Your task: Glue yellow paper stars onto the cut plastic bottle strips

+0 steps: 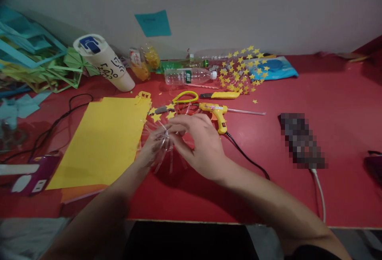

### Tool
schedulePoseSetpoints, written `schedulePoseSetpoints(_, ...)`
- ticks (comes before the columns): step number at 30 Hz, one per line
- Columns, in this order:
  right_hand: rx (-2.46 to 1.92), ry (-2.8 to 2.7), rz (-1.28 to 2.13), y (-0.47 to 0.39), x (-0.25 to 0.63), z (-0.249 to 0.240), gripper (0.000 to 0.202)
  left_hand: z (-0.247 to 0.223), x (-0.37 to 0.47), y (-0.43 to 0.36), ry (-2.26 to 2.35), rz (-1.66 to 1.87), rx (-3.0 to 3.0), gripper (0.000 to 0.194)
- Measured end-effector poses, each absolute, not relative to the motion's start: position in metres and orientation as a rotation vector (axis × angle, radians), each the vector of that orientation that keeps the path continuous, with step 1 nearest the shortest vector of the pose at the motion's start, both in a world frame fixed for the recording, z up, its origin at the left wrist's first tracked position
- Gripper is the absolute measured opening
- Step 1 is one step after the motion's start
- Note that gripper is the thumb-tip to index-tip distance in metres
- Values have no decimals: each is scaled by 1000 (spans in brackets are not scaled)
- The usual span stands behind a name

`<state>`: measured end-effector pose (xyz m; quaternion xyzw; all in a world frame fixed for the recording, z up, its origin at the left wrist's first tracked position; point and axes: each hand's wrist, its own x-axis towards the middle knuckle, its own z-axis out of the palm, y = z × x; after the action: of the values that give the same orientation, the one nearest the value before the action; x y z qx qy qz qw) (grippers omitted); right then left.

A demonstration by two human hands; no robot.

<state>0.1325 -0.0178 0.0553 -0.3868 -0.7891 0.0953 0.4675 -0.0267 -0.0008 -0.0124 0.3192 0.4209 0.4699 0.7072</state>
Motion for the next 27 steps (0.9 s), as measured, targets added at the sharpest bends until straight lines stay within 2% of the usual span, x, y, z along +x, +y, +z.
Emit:
schedulePoseSetpoints(8,-871,-2015,189,-16,136,56,13,-13,-25,-4,916,1036,779,48)
schedulePoseSetpoints(17,-856,-1965,294,-17,137,60,15,-9,-25,-5,966,1030,800,47)
schedulePoseSetpoints(27,-842,-2064,178,-19,138,58,14,-7,-24,-4,1011,1016,757,46)
